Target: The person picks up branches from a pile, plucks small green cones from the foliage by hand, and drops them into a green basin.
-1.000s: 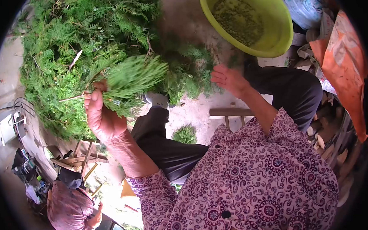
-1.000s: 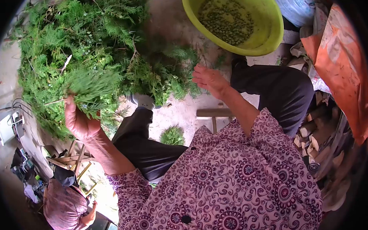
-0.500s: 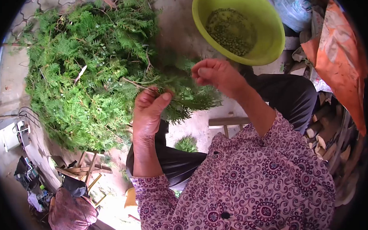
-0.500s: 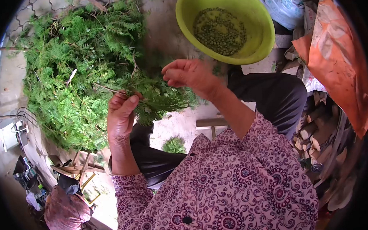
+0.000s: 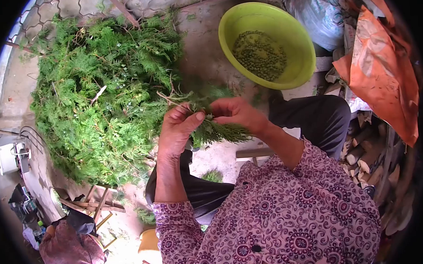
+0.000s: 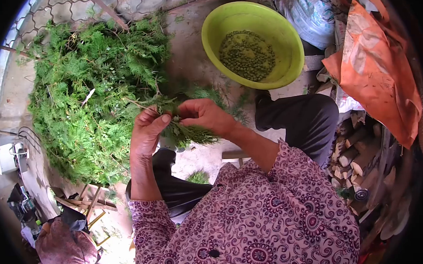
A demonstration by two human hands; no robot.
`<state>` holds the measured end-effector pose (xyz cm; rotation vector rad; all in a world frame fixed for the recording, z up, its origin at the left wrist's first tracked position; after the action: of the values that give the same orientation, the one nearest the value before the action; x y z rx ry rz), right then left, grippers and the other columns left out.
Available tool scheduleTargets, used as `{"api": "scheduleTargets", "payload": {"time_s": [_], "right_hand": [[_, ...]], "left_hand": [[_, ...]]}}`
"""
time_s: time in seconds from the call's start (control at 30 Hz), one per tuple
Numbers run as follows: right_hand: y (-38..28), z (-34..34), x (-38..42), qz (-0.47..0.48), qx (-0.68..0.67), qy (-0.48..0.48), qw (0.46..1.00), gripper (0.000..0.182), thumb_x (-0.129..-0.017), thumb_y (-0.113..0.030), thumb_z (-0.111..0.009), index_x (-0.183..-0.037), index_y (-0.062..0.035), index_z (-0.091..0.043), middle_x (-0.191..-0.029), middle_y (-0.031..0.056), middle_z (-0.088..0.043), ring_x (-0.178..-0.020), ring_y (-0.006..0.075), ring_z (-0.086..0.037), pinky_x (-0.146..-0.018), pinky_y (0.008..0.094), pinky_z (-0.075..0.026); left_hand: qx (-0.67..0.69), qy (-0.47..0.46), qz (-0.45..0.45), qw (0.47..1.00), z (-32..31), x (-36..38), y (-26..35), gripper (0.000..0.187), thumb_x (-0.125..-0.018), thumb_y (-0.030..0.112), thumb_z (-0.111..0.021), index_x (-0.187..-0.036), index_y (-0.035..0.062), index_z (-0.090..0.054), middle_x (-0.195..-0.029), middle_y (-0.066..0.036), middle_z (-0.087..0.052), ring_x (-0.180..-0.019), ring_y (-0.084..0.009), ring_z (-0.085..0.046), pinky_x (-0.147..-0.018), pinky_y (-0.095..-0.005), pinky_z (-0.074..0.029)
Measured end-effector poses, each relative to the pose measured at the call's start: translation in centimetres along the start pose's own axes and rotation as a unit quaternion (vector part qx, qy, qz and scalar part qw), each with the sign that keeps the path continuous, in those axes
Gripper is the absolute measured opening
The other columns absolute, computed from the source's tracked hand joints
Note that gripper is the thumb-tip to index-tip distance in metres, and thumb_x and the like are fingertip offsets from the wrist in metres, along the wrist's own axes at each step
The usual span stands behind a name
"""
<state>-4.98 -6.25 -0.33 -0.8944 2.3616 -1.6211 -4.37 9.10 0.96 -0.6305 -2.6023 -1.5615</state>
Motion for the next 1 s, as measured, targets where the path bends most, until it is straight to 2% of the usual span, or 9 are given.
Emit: {"api": "scheduleTargets", "payload": {"time_s": [0.17, 0.3, 0.47, 0.57, 0.63, 0.73, 0.9, 0.97, 1.0], "right_hand": [[-1.9, 0.7, 0.5, 0.06, 0.094, 0.023, 0.994, 0.026, -0.08, 0.0, -0.057, -0.106, 0.0013, -0.054, -0.096, 0.0051, -0.06, -0.086, 0.0072, -0.054, -0.075, 0.0223, -0.044], [-3.9, 0.4, 0.8, 0.083, 0.046, 0.022, 0.995, 0.026, -0.078, 0.0, -0.06, -0.103, 0.0006, -0.056, -0.09, 0.0031, -0.06, -0.083, 0.0062, -0.055, -0.073, 0.0209, -0.044], [-5.7, 0.2, 1.7, 0.096, 0.136, 0.035, 0.985, 0.022, -0.079, -0.002, -0.058, -0.101, 0.0, -0.057, -0.089, 0.0021, -0.06, -0.081, 0.0059, -0.054, -0.072, 0.021, -0.045], [-7.1, -0.2, 2.2, 0.174, 0.252, 0.062, 0.95, 0.019, -0.078, -0.004, -0.059, -0.097, -0.0019, -0.058, -0.082, 0.0018, -0.06, -0.076, 0.0065, -0.054, -0.067, 0.0218, -0.045], [-8.1, -0.7, 2.5, 0.199, 0.477, 0.088, 0.852, 0.015, -0.075, -0.006, -0.059, -0.09, -0.0026, -0.058, -0.075, 0.006, -0.058, -0.069, 0.0111, -0.056, -0.061, 0.0246, -0.043], [-7.9, -1.3, 2.5, 0.236, 0.593, 0.124, 0.76, 0.011, -0.073, -0.008, -0.059, -0.082, -0.0022, -0.056, -0.07, 0.0118, -0.055, -0.062, 0.0195, -0.056, -0.057, 0.0288, -0.043], [-6.3, -0.4, 0.9, 0.21, 0.491, 0.196, 0.823, 0.012, -0.069, -0.011, -0.06, -0.076, -0.0017, -0.055, -0.063, 0.0129, -0.054, -0.054, 0.0246, -0.055, -0.053, 0.0327, -0.043], [-5.7, 1.4, 0.5, 0.172, 0.544, 0.273, 0.775, 0.013, -0.075, -0.013, -0.059, -0.076, -0.0007, -0.056, -0.063, 0.0101, -0.055, -0.055, 0.0156, -0.052, -0.053, 0.0295, -0.042], [-4.9, 3.7, 0.1, 0.106, 0.525, 0.266, 0.801, 0.014, -0.076, -0.015, -0.057, -0.08, -0.0023, -0.055, -0.07, 0.008, -0.057, -0.061, 0.0144, -0.054, -0.054, 0.028, -0.044]], "left_hand": [[0.003, -0.003, 0.018, 1.0, -1.1, -0.9, -0.1, 0.015, -0.075, 0.001, -0.065, -0.089, 0.0034, -0.06, -0.084, -0.003, -0.063, -0.074, -0.0076, -0.057, -0.069, -0.0198, -0.045], [0.019, -0.046, -0.008, 0.999, -2.2, -1.6, 0.6, 0.016, -0.074, 0.004, -0.067, -0.088, 0.0034, -0.06, -0.082, -0.005, -0.064, -0.072, -0.0082, -0.058, -0.067, -0.0198, -0.045], [0.032, -0.029, -0.013, 0.999, -2.6, -2.5, 0.4, 0.017, -0.073, 0.01, -0.071, -0.083, 0.0063, -0.058, -0.067, 0.001, -0.057, -0.053, -0.0048, -0.05, -0.046, -0.0169, -0.04], [0.01, -0.046, 0.0, 0.999, -2.9, -2.5, 0.6, 0.015, -0.072, 0.01, -0.071, -0.079, 0.0066, -0.058, -0.065, 0.001, -0.057, -0.052, -0.0048, -0.05, -0.046, -0.0168, -0.04], [-0.018, -0.055, 0.0, 0.998, -2.9, -2.4, 0.4, 0.012, -0.073, 0.01, -0.069, -0.079, 0.0061, -0.059, -0.065, 0.001, -0.057, -0.053, -0.0045, -0.049, -0.047, -0.0173, -0.04], [-0.068, -0.062, -0.03, 0.995, -3.1, -2.4, 0.4, 0.008, -0.075, 0.01, -0.066, -0.08, 0.0047, -0.061, -0.066, 0.001, -0.058, -0.055, -0.0041, -0.049, -0.05, -0.0184, -0.04], [-0.103, -0.041, -0.056, 0.992, -2.2, -3.1, -0.5, 0.009, -0.077, 0.008, -0.062, -0.085, 0.0027, -0.063, -0.072, 0.001, -0.06, -0.063, -0.0051, -0.051, -0.058, -0.0198, -0.041], [-0.04, -0.048, -0.061, 0.996, -2.9, -2.0, 0.4, 0.01, -0.078, 0.007, -0.061, -0.087, 0.0021, -0.063, -0.075, 0.0, -0.061, -0.066, -0.0057, -0.052, -0.062, -0.0198, -0.043], [-0.007, -0.064, -0.086, 0.994, -3.0, -1.5, 0.9, 0.01, -0.078, 0.006, -0.061, -0.088, 0.002, -0.062, -0.077, 0.0, -0.061, -0.068, -0.0062, -0.053, -0.065, -0.0199, -0.043]]}}
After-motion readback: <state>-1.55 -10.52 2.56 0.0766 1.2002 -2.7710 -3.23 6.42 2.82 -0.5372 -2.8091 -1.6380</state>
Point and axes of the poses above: each hand's wrist, its own x-axis away from the middle knuckle, its own z-axis out of the back of the hand, y = z × x, the point moved 4 cm from there along -x, towards the middle knuckle
